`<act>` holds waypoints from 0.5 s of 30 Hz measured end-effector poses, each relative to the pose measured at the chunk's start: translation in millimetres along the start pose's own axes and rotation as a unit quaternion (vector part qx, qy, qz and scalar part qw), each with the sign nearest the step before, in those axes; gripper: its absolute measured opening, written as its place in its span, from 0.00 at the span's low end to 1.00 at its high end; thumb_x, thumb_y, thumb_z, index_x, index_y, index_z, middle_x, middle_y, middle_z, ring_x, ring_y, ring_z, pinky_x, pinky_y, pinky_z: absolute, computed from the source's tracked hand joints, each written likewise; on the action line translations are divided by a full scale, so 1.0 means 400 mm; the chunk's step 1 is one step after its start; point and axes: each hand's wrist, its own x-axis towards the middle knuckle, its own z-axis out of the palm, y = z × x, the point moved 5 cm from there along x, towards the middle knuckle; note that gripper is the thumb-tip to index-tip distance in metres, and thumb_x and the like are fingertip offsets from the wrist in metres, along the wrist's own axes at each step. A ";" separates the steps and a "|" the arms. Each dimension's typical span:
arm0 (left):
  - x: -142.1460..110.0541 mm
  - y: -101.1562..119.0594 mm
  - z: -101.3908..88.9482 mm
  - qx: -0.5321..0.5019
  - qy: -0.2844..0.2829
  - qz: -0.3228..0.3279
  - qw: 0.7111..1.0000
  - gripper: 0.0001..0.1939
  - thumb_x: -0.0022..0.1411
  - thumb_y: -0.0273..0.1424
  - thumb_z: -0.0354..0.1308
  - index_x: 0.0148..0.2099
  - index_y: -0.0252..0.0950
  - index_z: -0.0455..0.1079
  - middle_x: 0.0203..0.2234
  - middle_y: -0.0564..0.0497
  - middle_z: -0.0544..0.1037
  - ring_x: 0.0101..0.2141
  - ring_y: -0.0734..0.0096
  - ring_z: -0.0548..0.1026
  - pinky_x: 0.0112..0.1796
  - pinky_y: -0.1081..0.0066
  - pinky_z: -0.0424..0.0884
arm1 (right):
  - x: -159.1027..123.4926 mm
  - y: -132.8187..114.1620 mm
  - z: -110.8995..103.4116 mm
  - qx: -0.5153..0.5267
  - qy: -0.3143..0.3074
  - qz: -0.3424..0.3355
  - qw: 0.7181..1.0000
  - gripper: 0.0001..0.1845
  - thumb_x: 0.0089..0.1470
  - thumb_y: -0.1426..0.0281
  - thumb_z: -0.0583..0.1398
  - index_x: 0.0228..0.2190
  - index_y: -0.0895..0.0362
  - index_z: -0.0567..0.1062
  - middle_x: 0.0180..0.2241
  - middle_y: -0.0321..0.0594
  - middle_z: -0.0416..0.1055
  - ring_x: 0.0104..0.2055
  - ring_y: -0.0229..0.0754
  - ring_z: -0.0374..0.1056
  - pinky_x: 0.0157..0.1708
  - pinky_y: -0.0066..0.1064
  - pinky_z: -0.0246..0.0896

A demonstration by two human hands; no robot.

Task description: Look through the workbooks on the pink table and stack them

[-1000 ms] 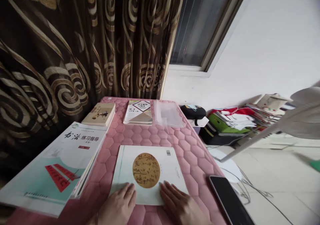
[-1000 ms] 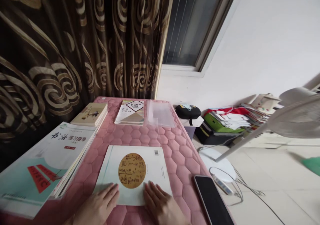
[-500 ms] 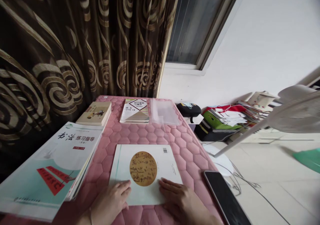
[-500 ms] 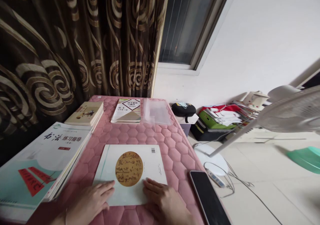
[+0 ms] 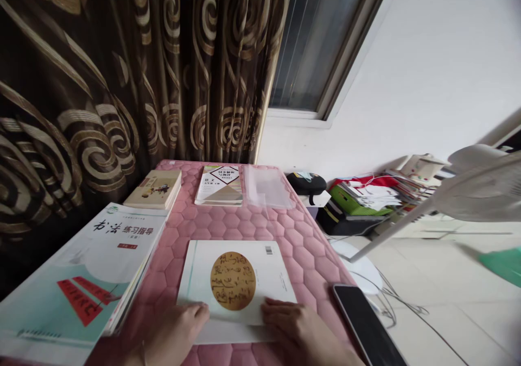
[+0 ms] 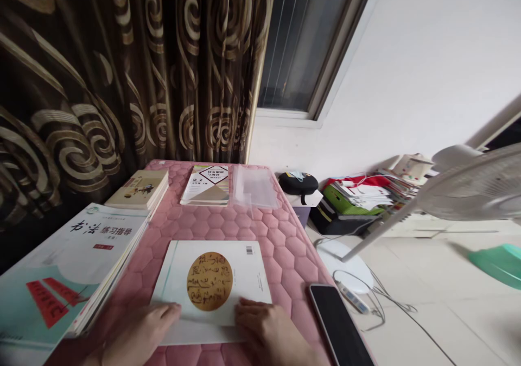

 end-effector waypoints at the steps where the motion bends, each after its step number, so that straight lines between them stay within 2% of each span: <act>1: 0.006 -0.006 -0.008 -0.017 -0.007 -0.026 0.999 0.17 0.60 0.16 0.46 0.38 0.39 0.73 0.29 0.53 0.81 0.28 0.70 0.79 0.31 0.74 0.73 | 0.003 0.005 0.005 0.018 -0.016 0.013 1.000 0.17 0.63 0.71 0.49 0.32 0.52 0.78 0.31 0.38 0.78 0.34 0.38 0.74 0.39 0.28 0.69; 4: 0.025 -0.029 -0.039 -0.092 -0.010 -0.091 0.991 0.12 0.63 0.25 0.49 0.32 0.40 0.72 0.26 0.53 0.80 0.28 0.68 0.78 0.31 0.72 0.70 | 0.023 0.027 -0.002 0.016 -0.026 0.080 0.996 0.18 0.64 0.72 0.49 0.31 0.53 0.76 0.27 0.36 0.77 0.28 0.37 0.72 0.28 0.25 0.63; 7: 0.037 -0.075 -0.072 -0.223 0.032 -0.166 0.960 0.07 0.60 0.30 0.52 0.32 0.39 0.72 0.29 0.53 0.80 0.33 0.67 0.77 0.36 0.71 0.70 | 0.053 0.048 -0.034 -0.013 -0.004 0.120 0.993 0.18 0.64 0.70 0.49 0.29 0.53 0.76 0.26 0.36 0.76 0.26 0.37 0.72 0.25 0.25 0.59; 9: 0.037 -0.119 -0.087 -0.319 0.093 -0.214 0.918 0.07 0.57 0.35 0.55 0.34 0.39 0.72 0.31 0.51 0.80 0.34 0.66 0.77 0.38 0.69 0.70 | 0.074 0.065 -0.060 -0.021 0.021 0.128 0.991 0.20 0.65 0.67 0.48 0.29 0.54 0.76 0.27 0.37 0.77 0.26 0.39 0.73 0.25 0.26 0.58; 12: 0.034 -0.186 -0.094 -0.442 0.206 -0.269 0.831 0.19 0.50 0.43 0.60 0.41 0.36 0.70 0.33 0.48 0.79 0.36 0.62 0.77 0.39 0.66 0.72 | 0.103 0.096 -0.094 -0.026 0.071 0.140 0.987 0.23 0.67 0.63 0.45 0.31 0.54 0.77 0.28 0.40 0.78 0.28 0.40 0.73 0.25 0.27 0.59; 14: 0.043 -0.215 -0.087 -0.489 0.245 -0.288 0.786 0.23 0.46 0.46 0.62 0.39 0.35 0.69 0.32 0.47 0.79 0.37 0.61 0.76 0.39 0.65 0.72 | 0.124 0.118 -0.113 -0.028 0.098 0.152 0.983 0.25 0.67 0.61 0.44 0.32 0.55 0.77 0.29 0.41 0.78 0.28 0.41 0.73 0.26 0.28 0.59; 15: 0.053 -0.224 -0.083 -0.498 0.252 -0.293 0.777 0.23 0.46 0.48 0.62 0.37 0.35 0.70 0.31 0.47 0.78 0.36 0.61 0.76 0.39 0.66 0.72 | 0.134 0.128 -0.121 -0.028 0.107 0.158 0.981 0.26 0.67 0.60 0.44 0.32 0.55 0.77 0.29 0.41 0.78 0.28 0.41 0.73 0.26 0.28 0.60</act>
